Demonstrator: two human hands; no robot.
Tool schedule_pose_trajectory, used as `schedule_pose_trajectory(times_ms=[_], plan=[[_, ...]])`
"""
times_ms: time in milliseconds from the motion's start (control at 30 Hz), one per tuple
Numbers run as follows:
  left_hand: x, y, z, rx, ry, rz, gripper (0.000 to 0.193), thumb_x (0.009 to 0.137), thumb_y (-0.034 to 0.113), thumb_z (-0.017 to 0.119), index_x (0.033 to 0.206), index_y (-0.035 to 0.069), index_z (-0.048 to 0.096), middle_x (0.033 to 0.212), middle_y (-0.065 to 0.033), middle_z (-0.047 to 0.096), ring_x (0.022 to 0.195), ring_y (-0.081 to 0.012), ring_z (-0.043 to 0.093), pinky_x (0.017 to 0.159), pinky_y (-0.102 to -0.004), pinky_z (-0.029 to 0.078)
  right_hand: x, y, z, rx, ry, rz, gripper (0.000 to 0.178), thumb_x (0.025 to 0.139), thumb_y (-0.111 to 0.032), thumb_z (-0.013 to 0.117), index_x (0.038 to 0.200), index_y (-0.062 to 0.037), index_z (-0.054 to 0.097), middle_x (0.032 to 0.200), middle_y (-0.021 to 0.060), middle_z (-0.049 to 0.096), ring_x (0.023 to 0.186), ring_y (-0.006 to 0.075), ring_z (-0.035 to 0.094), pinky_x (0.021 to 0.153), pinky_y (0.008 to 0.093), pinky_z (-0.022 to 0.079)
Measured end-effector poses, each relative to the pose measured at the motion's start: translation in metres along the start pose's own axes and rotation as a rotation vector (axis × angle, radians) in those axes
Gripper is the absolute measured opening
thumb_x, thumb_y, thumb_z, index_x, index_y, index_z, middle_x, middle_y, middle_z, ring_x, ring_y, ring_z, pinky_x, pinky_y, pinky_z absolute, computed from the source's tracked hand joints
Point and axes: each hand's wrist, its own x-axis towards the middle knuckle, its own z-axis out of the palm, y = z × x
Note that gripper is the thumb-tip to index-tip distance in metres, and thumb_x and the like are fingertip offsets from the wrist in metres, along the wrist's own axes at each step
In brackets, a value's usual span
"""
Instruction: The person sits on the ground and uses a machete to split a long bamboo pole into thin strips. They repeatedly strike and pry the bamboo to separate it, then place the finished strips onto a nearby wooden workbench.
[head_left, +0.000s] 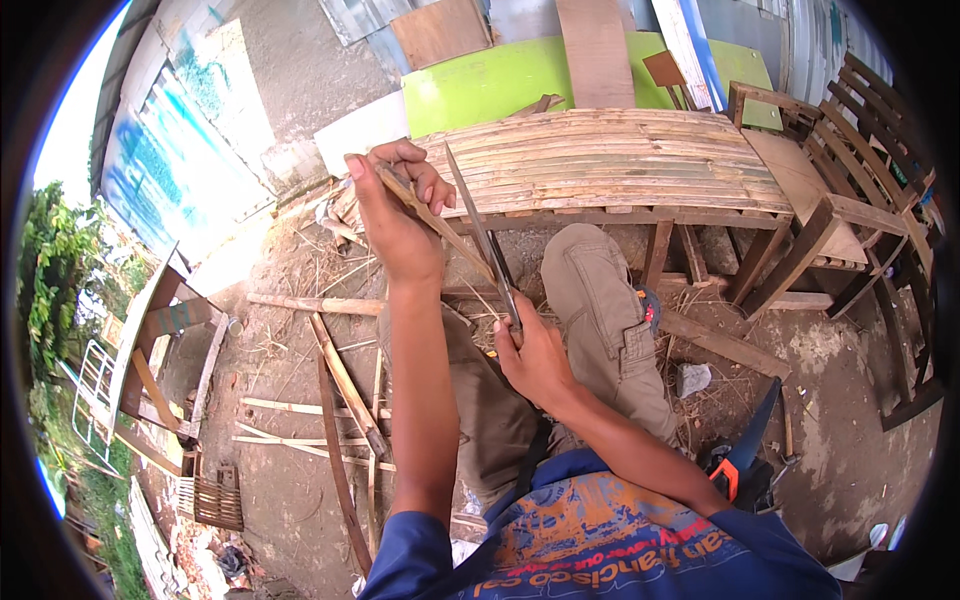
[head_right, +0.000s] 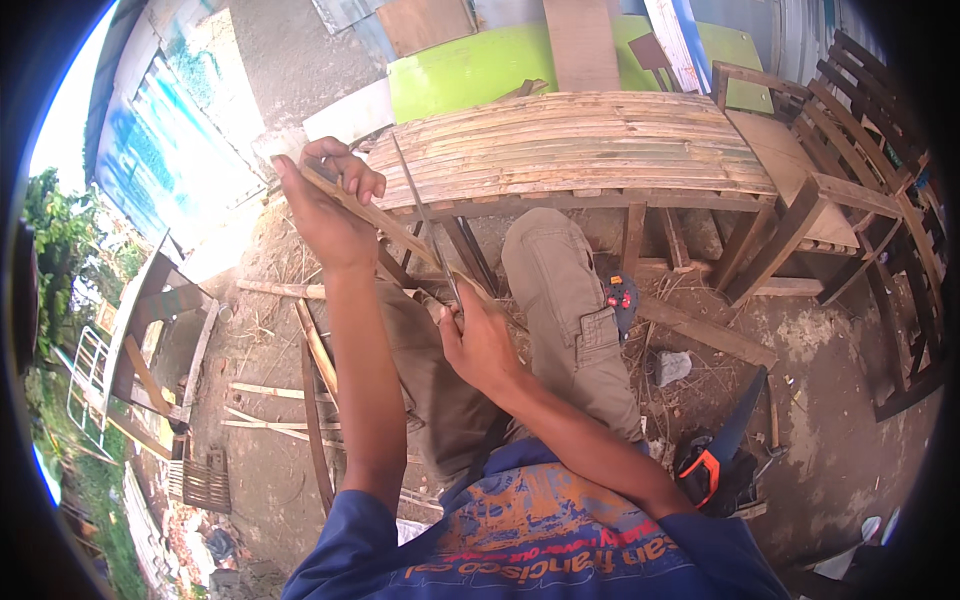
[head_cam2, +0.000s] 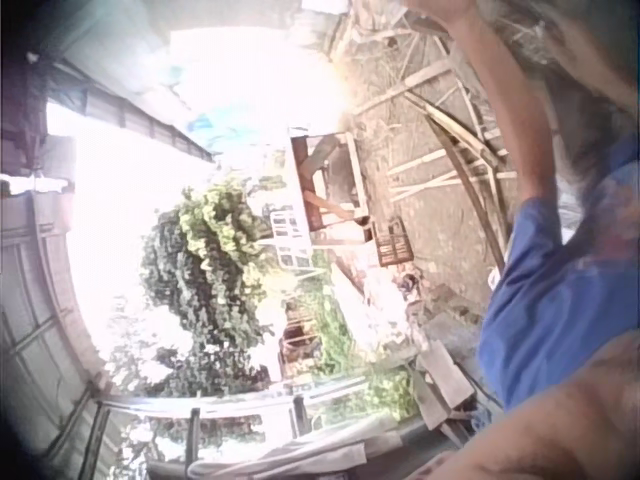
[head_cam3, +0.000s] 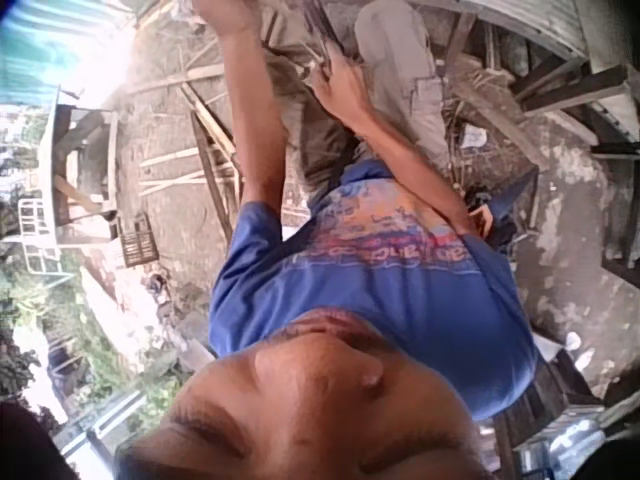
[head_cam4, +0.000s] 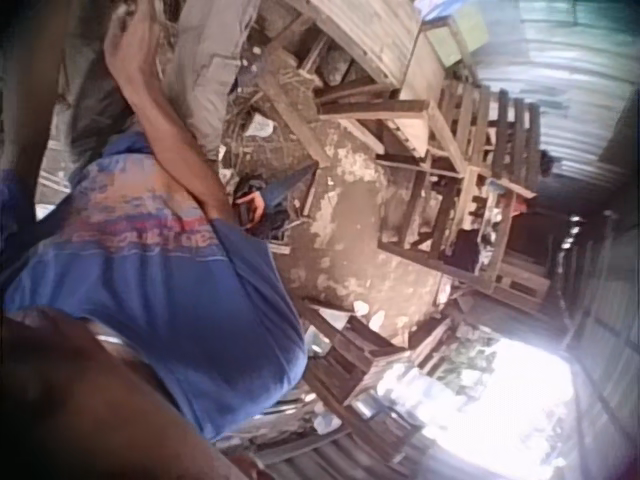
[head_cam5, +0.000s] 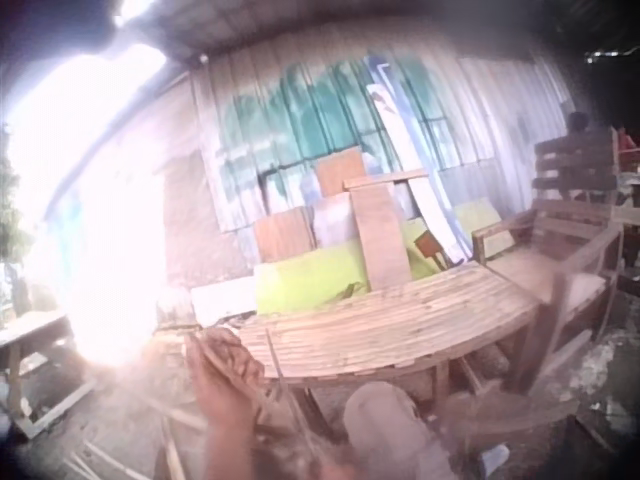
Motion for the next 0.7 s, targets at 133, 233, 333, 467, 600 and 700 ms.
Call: schedule_pose_trajectory(times_ms=[133,233,333,467,600,700], plan=[[-0.006,0.007,-0.017,-0.149,-0.095,0.003,0.053,0.097,0.057,0.030,0.068,0.013,0.030,0.053,-0.0012,0.029,0.044,-0.0115,0.024,0.044,-0.0275,0.026,-0.006,-0.053,-0.010,0.093,-0.104,0.026,0.048,0.094,-0.007,0.056,0.139,0.0003,0.042,0.079,0.0184,0.062,0.056,0.0267,0.062,0.057,0.0395,0.049],[-0.013,0.015,-0.023,-0.056,-0.049,0.029,0.052,0.096,0.056,0.030,0.068,0.013,0.029,0.053,-0.0012,0.029,0.044,-0.0115,0.024,0.042,-0.0267,0.025,-0.010,-0.036,-0.003,-0.040,-0.136,-0.056,0.045,0.092,-0.004,0.054,0.134,0.0072,0.042,0.084,0.0296,0.062,0.076,0.0451,0.064,0.067,0.0499,0.050],[-0.007,0.020,-0.040,-0.130,-0.087,-0.005,0.051,0.095,0.056,0.029,0.066,0.014,0.028,0.051,-0.0008,0.028,0.043,-0.0113,0.023,0.041,-0.0261,0.022,-0.007,-0.049,-0.017,-0.007,-0.297,0.143,0.044,0.092,-0.003,0.053,0.133,0.0067,0.042,0.080,0.0277,0.062,0.070,0.0459,0.063,0.064,0.0525,0.049],[-0.012,0.019,-0.034,-0.151,-0.144,-0.032,0.051,0.095,0.056,0.029,0.065,0.014,0.028,0.050,-0.0008,0.027,0.043,-0.0115,0.021,0.040,-0.0266,0.020,-0.018,-0.035,-0.003,-0.049,-0.150,-0.051,0.045,0.092,-0.006,0.055,0.134,0.0043,0.043,0.081,0.0274,0.064,0.069,0.0434,0.065,0.063,0.0500,0.049],[-0.005,0.018,-0.035,-0.120,-0.108,-0.017,0.052,0.094,0.057,0.030,0.065,0.014,0.028,0.050,-0.0011,0.027,0.043,-0.0119,0.021,0.041,-0.0272,0.020,-0.008,-0.001,-0.009,-0.119,-0.217,0.119,0.042,0.092,-0.006,0.055,0.131,0.0040,0.045,0.083,0.0281,0.064,0.070,0.0459,0.064,0.064,0.0506,0.049],[-0.003,0.017,-0.035,-0.163,-0.150,-0.025,0.051,0.095,0.055,0.029,0.064,0.015,0.029,0.050,-0.0006,0.027,0.042,-0.0122,0.022,0.040,-0.0269,0.020,-0.015,-0.018,-0.002,-0.066,-0.148,0.019,0.038,0.092,-0.007,0.055,0.127,0.0045,0.047,0.083,0.0281,0.065,0.071,0.0464,0.064,0.064,0.0505,0.049]])
